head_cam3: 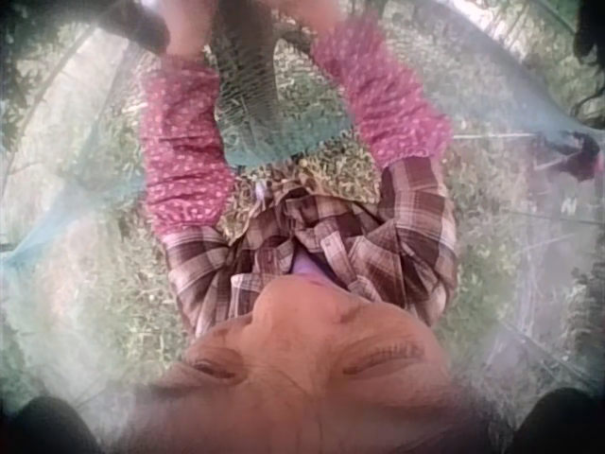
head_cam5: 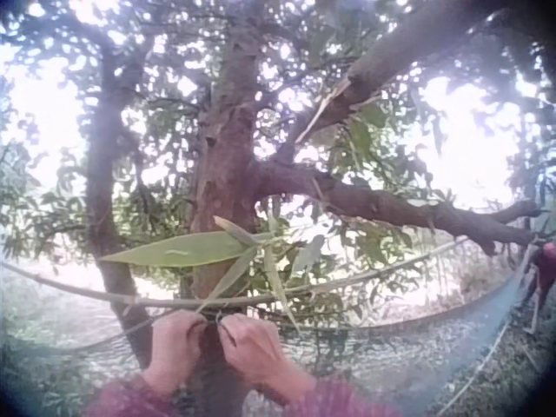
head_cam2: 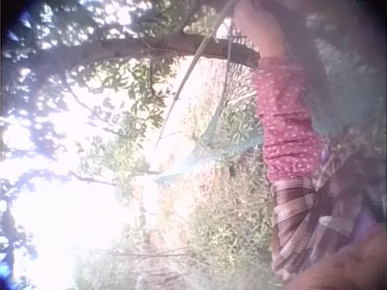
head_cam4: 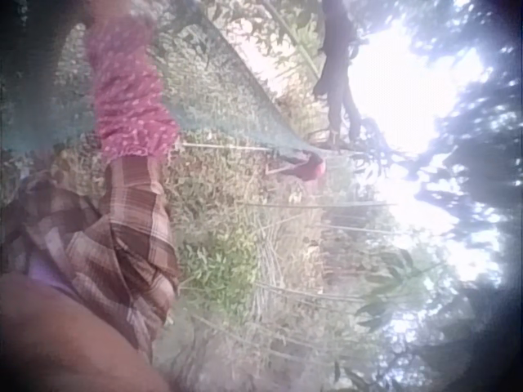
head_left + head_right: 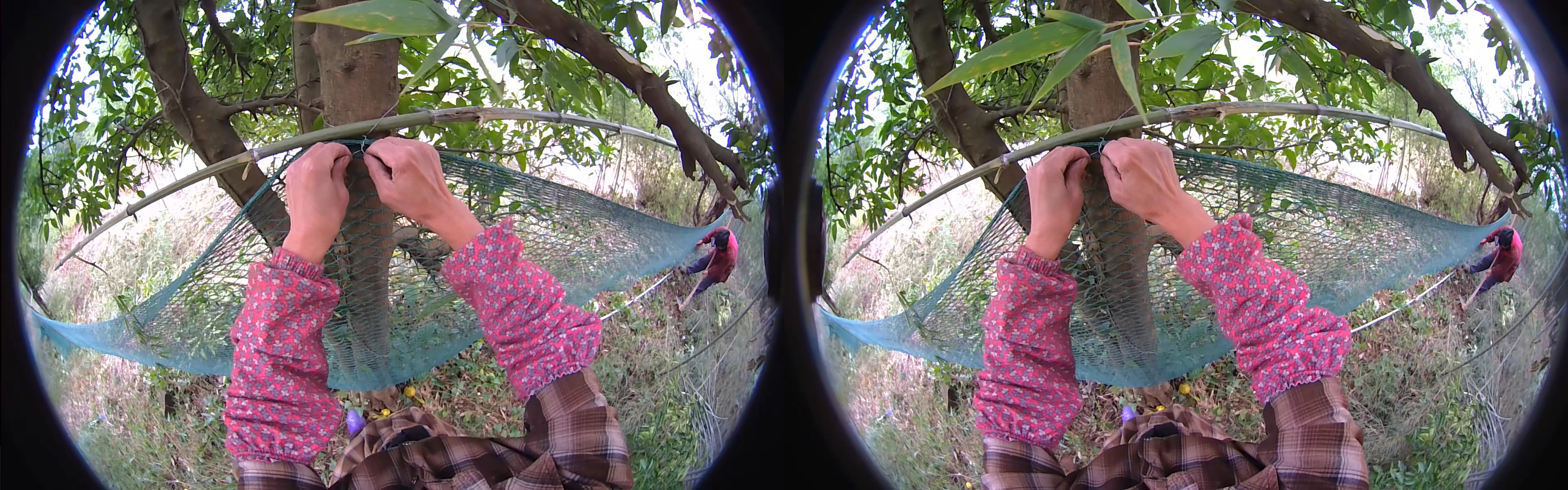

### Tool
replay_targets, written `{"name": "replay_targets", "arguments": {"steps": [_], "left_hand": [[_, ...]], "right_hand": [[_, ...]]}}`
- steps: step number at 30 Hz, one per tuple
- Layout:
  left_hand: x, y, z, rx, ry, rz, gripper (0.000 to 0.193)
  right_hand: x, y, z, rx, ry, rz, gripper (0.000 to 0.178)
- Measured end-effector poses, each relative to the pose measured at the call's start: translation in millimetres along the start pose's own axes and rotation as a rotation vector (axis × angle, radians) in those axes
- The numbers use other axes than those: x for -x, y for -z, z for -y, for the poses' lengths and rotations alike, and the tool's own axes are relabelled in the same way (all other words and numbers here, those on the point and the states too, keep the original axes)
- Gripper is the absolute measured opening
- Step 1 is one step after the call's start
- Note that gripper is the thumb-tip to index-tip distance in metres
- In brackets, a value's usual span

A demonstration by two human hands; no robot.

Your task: The person installs a green mesh fence along a sloped, vegetated area. They unroll the mesh, position bamboo poles as supports, and tie the mesh to the poles and nearby tree branches using wire or twine. A second person is visible in the background working on the same fence line.

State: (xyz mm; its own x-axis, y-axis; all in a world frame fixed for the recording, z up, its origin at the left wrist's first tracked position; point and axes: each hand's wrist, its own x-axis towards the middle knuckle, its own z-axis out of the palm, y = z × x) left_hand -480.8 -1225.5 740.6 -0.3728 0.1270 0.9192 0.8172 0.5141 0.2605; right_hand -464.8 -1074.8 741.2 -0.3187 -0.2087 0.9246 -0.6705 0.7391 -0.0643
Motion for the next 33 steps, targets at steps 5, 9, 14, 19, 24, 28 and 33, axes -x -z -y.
{"name": "replay_targets", "arguments": {"steps": [5, 9, 14, 19, 24, 28, 33], "left_hand": [[16, -13, -2, 0.081, 0.042, -0.112, 0.010], [35, -55, -15, 0.569, 0.307, -0.238, 0.005], [51, -89, -21, 0.830, 0.441, -0.252, 0.013], [45, -47, -25, 0.997, 0.671, -0.090, 0.022], [16, -1, -9, 0.949, 0.872, 0.009, 0.038], [4, -2, -2, 1.007, 0.837, 0.319, 0.036], [1, 1, 10, 1.153, 0.933, 0.403, 0.022]], "right_hand": [[-10, 10, 0, -0.086, -0.087, 0.098, 0.015], [-22, 11, 23, 0.275, -0.070, 0.253, 0.007], [-36, -6, 60, 0.904, 0.079, 0.543, 0.007], [-25, 35, 38, 0.360, -0.095, 0.316, 0.014], [1, 26, 13, 0.043, -0.236, 0.320, 0.022], [5, 20, 5, -0.119, -0.290, 0.166, 0.019], [-2, 31, -8, -0.312, -0.437, 0.330, 0.018]]}}
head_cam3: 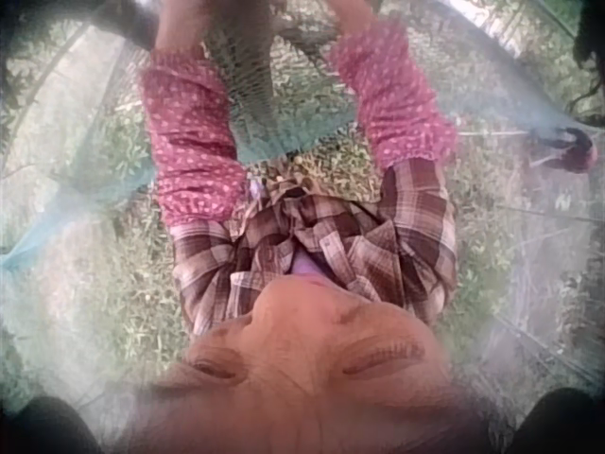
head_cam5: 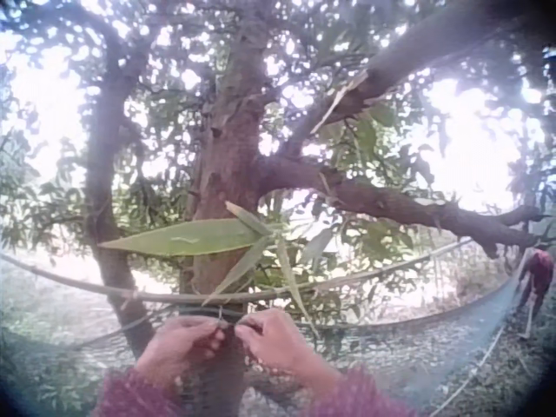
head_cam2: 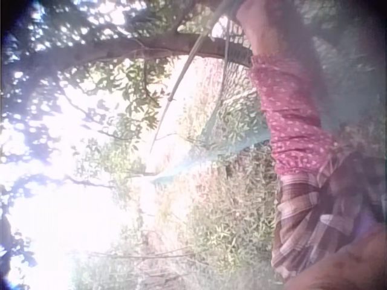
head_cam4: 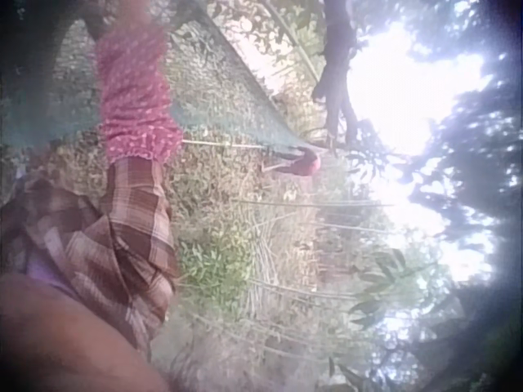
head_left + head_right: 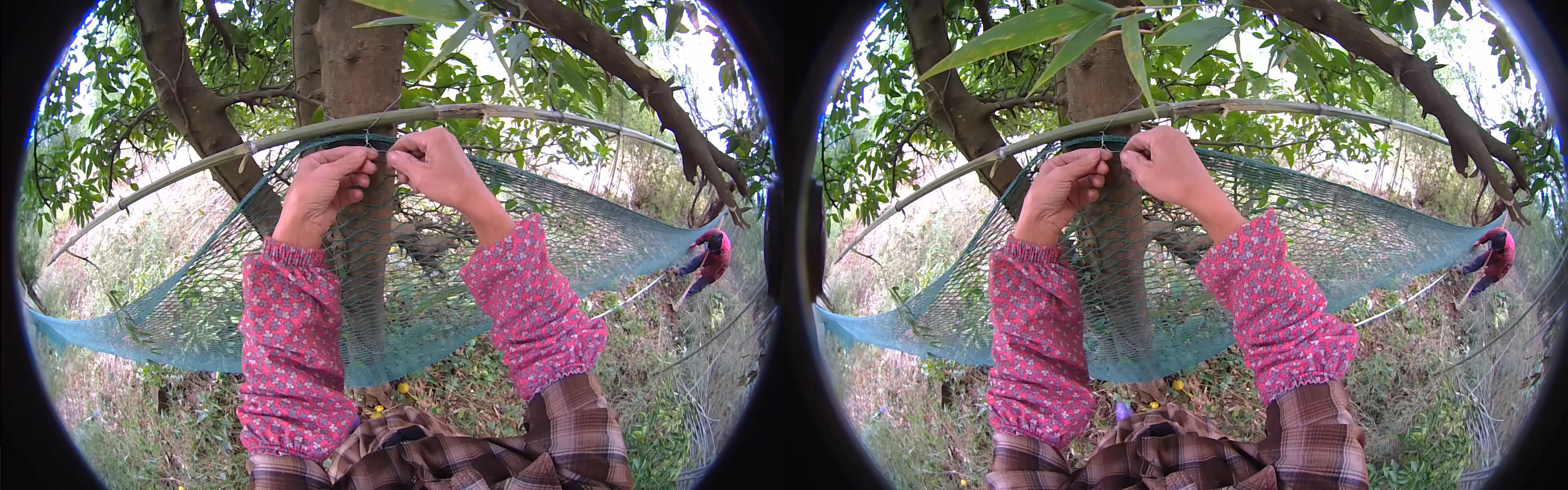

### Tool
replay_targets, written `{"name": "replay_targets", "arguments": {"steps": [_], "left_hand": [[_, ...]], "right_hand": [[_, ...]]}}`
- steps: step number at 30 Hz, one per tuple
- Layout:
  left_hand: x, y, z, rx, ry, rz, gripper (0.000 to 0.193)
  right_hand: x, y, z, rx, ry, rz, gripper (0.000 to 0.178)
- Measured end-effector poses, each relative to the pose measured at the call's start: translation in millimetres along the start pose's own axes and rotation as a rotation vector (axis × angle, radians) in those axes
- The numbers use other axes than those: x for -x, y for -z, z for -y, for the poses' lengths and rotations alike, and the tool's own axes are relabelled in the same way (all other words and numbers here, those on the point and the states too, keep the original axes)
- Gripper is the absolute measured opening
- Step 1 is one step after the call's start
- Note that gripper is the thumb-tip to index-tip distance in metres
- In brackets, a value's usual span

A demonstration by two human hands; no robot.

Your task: The person installs a green mesh fence along a sloped, vegetated area. They unroll the mesh, position bamboo poles as supports, and tie the mesh to the poles and nearby tree branches using wire or twine. A second person is visible in the background working on the same fence line.

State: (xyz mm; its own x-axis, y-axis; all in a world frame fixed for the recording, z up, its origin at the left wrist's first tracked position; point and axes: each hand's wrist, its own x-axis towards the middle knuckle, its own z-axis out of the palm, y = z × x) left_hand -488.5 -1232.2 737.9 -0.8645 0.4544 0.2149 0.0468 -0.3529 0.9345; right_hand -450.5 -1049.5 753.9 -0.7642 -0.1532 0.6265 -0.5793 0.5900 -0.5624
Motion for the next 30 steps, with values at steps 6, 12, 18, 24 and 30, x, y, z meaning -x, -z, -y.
{"name": "replay_targets", "arguments": {"steps": [6, 12, 18, 24, 30], "left_hand": [[-13, -22, 47, -0.124, -0.563, -0.185, 0.013], [-11, -47, 79, 0.172, -0.774, -0.419, 0.017], [22, 1, 22, -0.183, -0.335, -0.363, 0.029], [17, -12, -5, -0.191, -0.029, -0.177, 0.045], [9, -11, -9, -0.116, 0.054, -0.128, 0.019]], "right_hand": [[-12, -12, 32, 0.333, 0.222, -0.011, 0.018], [-8, -41, 69, 0.910, 0.239, 0.137, 0.021], [3, -3, 38, 0.411, 0.099, -0.068, 0.034], [13, -4, 16, -0.025, -0.028, 0.030, 0.028], [6, -18, 2, -0.376, -0.052, 0.143, 0.021]]}}
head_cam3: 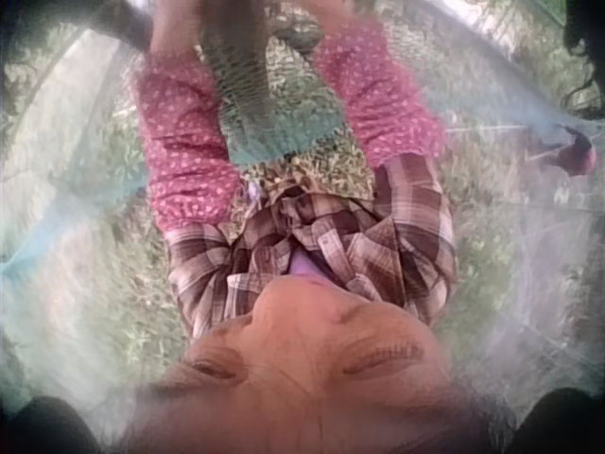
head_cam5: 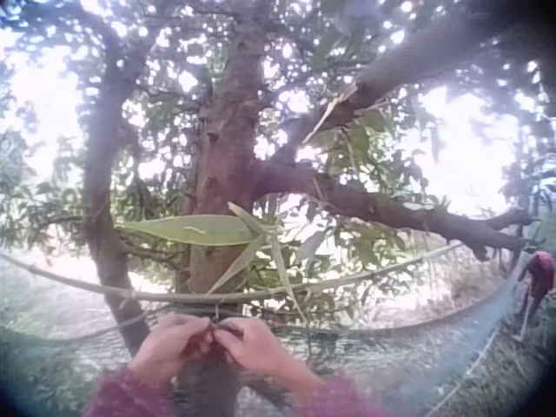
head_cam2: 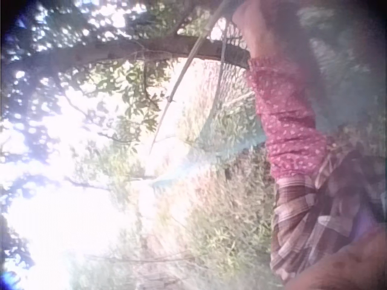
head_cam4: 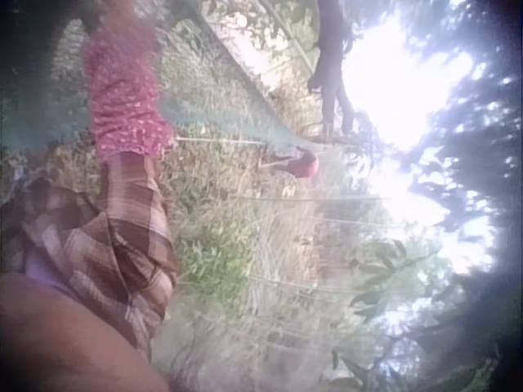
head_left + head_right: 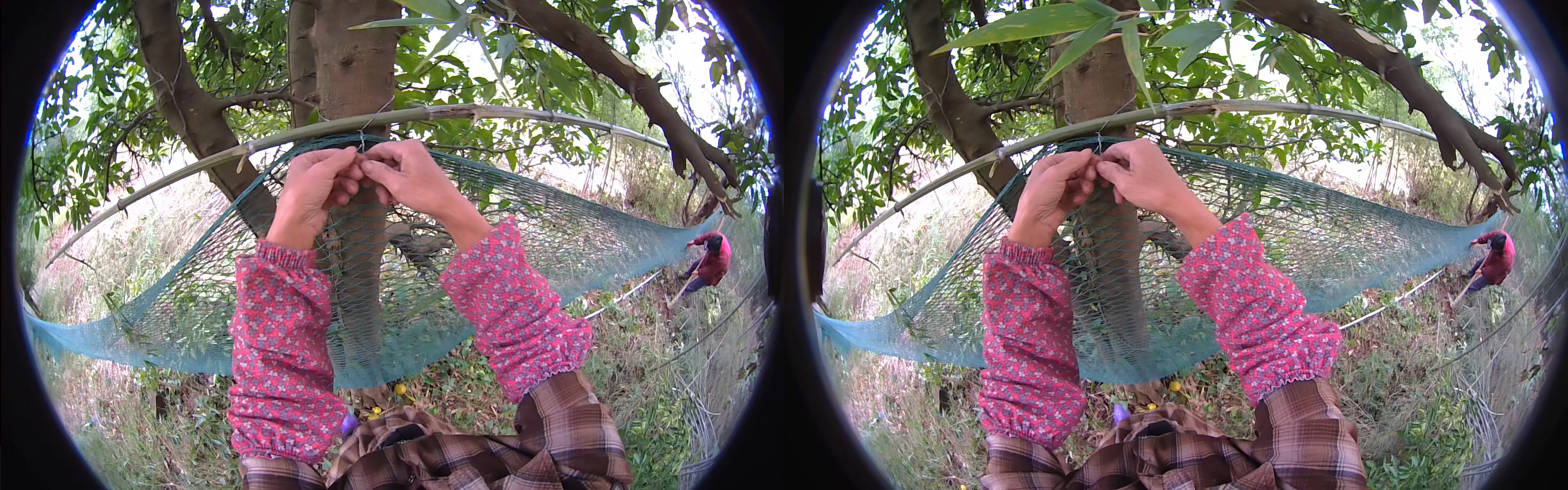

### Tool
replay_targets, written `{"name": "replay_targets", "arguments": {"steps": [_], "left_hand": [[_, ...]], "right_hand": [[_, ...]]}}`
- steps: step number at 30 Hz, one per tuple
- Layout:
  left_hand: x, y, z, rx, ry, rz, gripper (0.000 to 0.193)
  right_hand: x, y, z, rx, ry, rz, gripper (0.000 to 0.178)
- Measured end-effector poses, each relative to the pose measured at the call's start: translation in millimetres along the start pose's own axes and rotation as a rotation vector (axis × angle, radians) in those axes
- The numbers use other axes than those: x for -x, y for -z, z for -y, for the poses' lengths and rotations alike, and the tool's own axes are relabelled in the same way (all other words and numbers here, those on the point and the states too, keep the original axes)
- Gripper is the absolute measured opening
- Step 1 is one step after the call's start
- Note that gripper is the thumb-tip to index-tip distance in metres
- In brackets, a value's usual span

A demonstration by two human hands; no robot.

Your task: The person installs a green mesh fence along a sloped, vegetated area. They unroll the mesh, position bamboo poles as supports, and tie the mesh to the poles and nearby tree branches using wire or twine. A second person is visible in the background working on the same fence line.

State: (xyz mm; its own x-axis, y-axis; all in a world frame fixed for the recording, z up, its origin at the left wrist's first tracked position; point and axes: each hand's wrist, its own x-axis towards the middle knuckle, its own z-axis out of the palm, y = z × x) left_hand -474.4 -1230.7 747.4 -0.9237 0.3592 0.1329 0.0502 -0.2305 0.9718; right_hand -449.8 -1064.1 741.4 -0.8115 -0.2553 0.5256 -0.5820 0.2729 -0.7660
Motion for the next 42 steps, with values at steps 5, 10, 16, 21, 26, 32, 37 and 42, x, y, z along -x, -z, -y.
{"name": "replay_targets", "arguments": {"steps": [5, 10, 16, 21, 26, 32, 37, 42], "left_hand": [[-10, 16, 18, -0.080, -0.155, 0.003, 0.018], [-11, -21, 56, -0.143, -0.666, -0.134, 0.015], [-22, -79, 79, -0.020, -0.878, -0.654, 0.032], [6, -19, 63, 0.077, -0.366, -0.205, 0.020], [0, 0, 31, 0.103, -0.258, -0.136, 0.033], [-11, -1, 26, 0.143, -0.189, 0.038, 0.017], [-19, -47, 55, 0.273, -0.524, -0.045, 0.016], [-29, -105, 88, 0.156, -0.461, 0.264, 0.020]], "right_hand": [[-9, 5, -3, -0.021, -0.043, -0.054, 0.019], [-21, -8, 17, 0.662, 0.211, -0.229, 0.021], [-17, -27, 55, 1.019, 0.137, -0.070, 0.024], [2, 6, 46, 0.710, 0.055, -0.219, 0.025], [2, 1, 5, 0.601, 0.111, -0.232, 0.023], [3, 9, 12, 0.457, 0.042, -0.211, 0.018], [-9, -14, 47, 0.801, 0.078, -0.254, 0.013], [-10, -23, 56, 1.059, 0.038, -0.062, 0.018]]}}
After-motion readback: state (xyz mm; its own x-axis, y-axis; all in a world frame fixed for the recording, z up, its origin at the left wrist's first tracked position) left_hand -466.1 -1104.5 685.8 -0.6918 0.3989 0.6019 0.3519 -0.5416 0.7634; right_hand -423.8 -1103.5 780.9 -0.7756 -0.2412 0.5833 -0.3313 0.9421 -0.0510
